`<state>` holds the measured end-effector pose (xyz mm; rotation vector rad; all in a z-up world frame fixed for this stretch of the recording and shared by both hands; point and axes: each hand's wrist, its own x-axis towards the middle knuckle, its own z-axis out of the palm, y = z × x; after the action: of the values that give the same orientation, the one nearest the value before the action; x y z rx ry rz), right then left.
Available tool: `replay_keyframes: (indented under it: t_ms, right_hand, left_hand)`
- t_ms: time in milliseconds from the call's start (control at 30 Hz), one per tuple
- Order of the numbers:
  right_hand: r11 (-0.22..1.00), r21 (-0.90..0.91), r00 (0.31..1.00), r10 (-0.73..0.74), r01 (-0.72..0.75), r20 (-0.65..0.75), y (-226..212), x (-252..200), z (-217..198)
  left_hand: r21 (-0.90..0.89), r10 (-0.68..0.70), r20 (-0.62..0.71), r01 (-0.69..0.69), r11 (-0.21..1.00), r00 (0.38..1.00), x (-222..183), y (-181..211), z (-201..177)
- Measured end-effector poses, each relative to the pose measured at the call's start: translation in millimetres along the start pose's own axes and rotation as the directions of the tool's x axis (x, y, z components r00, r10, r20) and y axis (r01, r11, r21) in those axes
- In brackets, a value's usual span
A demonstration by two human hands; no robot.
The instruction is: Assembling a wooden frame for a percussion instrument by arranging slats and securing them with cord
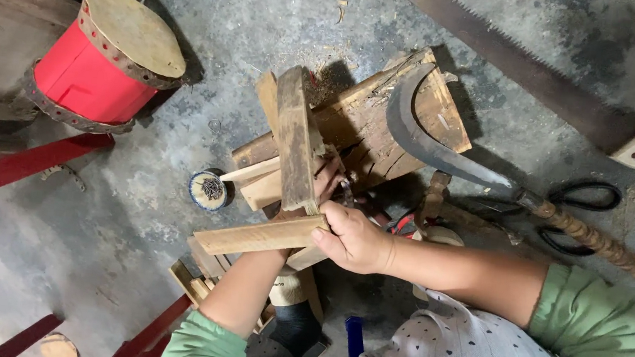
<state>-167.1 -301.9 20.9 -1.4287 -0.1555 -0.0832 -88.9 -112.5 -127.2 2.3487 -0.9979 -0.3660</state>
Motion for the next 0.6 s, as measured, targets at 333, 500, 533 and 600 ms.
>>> replay_keyframes:
  t_ms: [333, 500, 533, 600]
  right_hand:
    - [0.998, -0.067, 0.999, 0.005, -0.003, 0.033, -11, 24, -9]
    - [0.995, -0.096, 0.999, 0.015, -0.012, 0.034, -12, 25, -10]
    - [0.994, -0.104, 0.998, 0.034, -0.028, 0.053, -10, 23, -9]
    - [0.993, -0.112, 0.996, 0.052, -0.043, 0.073, -7, 21, -8]
  left_hand:
    - [0.27, 0.184, -0.046, -0.165, 0.949, 0.982, 15, 5, -38]
    - [0.217, 0.115, -0.096, -0.092, 0.972, 0.989, 7, -4, -18]
    - [0.207, 0.089, -0.081, -0.071, 0.976, 0.993, 11, 1, -27]
    - [0.197, 0.063, -0.065, -0.049, 0.979, 0.996, 14, 4, -37]
